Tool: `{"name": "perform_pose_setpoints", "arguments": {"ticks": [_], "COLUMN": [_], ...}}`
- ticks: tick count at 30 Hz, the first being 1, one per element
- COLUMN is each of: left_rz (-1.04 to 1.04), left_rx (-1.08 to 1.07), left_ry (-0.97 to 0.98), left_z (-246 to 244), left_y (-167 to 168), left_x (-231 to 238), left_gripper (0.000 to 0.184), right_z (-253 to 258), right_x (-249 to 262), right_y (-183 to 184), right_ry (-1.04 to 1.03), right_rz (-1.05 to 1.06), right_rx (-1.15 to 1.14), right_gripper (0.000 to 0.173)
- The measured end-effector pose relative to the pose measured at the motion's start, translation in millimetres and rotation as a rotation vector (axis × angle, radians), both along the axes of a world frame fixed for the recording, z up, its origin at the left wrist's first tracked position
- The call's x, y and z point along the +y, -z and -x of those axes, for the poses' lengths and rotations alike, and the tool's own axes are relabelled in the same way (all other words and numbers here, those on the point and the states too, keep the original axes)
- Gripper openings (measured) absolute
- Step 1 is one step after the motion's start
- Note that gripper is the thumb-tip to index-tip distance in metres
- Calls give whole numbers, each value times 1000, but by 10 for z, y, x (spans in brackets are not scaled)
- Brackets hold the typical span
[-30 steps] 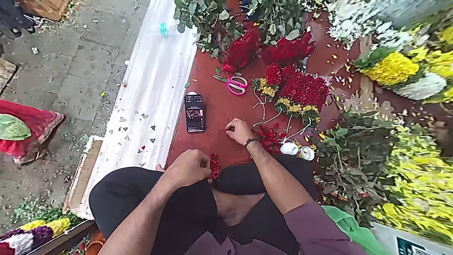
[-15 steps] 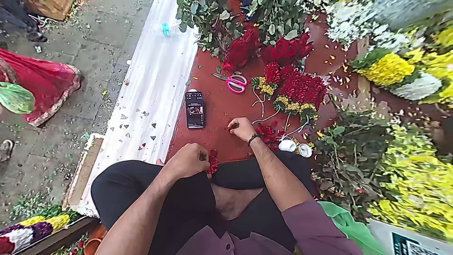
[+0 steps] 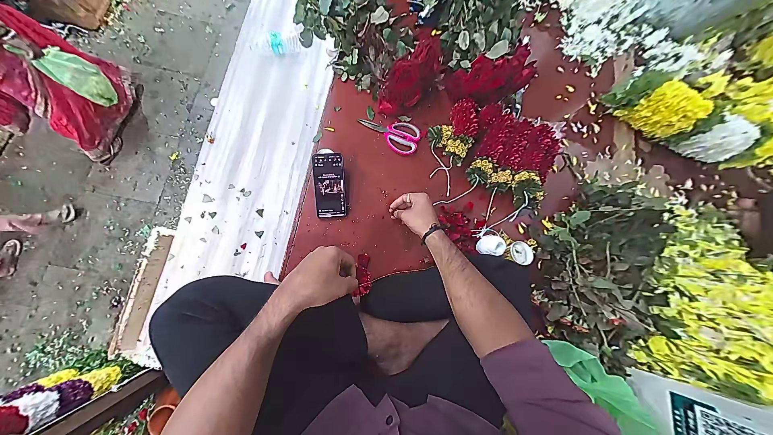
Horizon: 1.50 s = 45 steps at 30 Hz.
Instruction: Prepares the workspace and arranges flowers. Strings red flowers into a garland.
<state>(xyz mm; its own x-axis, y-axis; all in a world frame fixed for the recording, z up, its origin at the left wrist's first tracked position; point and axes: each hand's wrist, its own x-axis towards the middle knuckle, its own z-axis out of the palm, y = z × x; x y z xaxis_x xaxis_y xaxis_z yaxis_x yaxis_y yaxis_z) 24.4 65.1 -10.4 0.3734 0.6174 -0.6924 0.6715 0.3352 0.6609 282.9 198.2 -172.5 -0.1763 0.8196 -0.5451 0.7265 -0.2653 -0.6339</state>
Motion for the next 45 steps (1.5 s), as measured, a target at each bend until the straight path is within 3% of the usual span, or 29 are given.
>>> {"name": "perform_pose_setpoints", "arguments": {"ticks": [11,16,26,30,33,39,45], "left_rz": [17,2,1,5,12,-1,-5], "left_rx": [3,-6,-10,-3,1,-1,5], "left_ry": [20,14,16,2,1,11,1], "left_z": [-8,0,0,2,7,7,8], "left_y": [6,25,49,48,34,23,-18], "left_x": [6,-5,-10,-17,-10,-19,-19], "left_gripper": [14,14,14,14,14,14,13], "right_z": [-11,-6,-56,-80,-60,-34,-34], "right_x": [34,19,37,61,72,34,-127], "right_y": [103,17,-18,-97,-182,-244,-549], "right_ry": [-7,142,270,336,374,254,167], "right_rz": [-37,111,181,255,265,183,119], "right_rx": [-9,146,178,242,263,316,437], "right_gripper": [20,22,21,30,24,17,12]}}
